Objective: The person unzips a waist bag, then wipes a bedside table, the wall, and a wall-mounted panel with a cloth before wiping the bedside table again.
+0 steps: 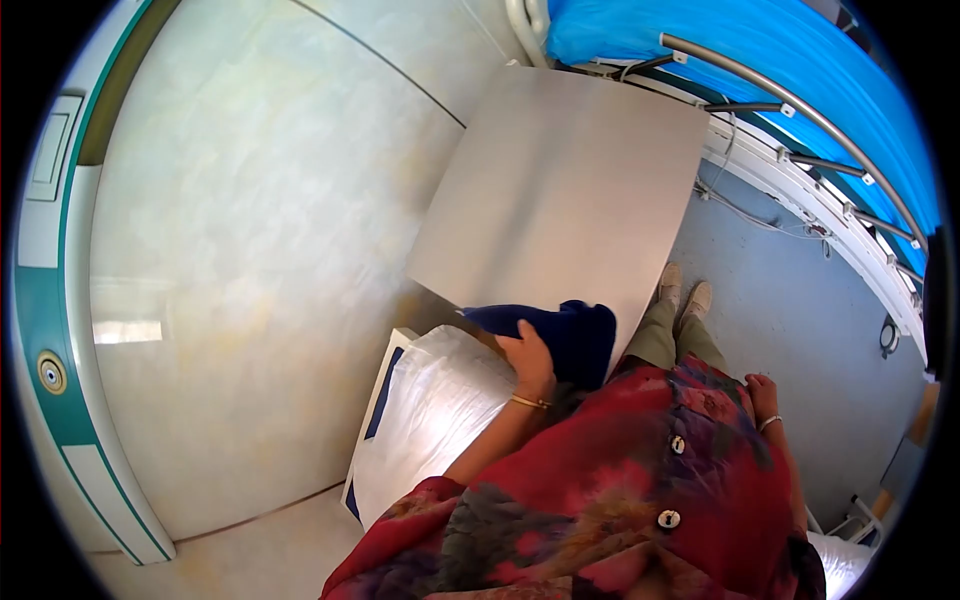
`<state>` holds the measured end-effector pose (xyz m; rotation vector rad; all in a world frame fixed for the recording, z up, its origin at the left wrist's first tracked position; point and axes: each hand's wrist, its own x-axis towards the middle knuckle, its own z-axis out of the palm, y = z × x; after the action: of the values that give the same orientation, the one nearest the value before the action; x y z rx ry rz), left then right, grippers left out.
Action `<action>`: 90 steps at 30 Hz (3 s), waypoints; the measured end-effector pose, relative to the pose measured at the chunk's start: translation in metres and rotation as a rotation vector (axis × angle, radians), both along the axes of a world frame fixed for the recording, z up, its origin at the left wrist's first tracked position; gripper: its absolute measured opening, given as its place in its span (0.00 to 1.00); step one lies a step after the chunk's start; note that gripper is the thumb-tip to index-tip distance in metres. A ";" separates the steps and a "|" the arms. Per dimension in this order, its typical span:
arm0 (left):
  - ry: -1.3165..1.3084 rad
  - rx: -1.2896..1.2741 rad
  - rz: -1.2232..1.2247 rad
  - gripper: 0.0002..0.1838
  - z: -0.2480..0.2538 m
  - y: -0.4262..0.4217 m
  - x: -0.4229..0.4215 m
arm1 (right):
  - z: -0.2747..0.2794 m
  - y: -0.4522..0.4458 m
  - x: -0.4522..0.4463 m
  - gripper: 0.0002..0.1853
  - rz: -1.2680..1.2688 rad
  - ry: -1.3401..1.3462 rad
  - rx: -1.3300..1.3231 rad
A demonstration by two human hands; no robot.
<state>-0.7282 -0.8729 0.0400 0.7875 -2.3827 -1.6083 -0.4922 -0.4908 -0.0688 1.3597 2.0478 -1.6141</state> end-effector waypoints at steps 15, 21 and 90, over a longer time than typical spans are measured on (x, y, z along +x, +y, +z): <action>0.064 -1.097 -0.077 0.30 0.024 -0.059 -0.105 | 0.147 -0.061 -0.213 0.15 0.687 0.599 0.891; -0.009 -1.219 -0.100 0.29 0.041 -0.072 -0.156 | 0.168 -0.118 -0.306 0.22 0.832 0.707 0.886; 0.332 -1.133 -0.704 0.26 0.045 0.053 -0.279 | 0.163 -0.132 -0.313 0.29 0.849 0.642 1.085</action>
<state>-1.0076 -0.8200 0.0850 -0.5167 -2.7925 -0.1889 -0.8052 -0.6232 0.0941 -0.1481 3.3897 -0.5223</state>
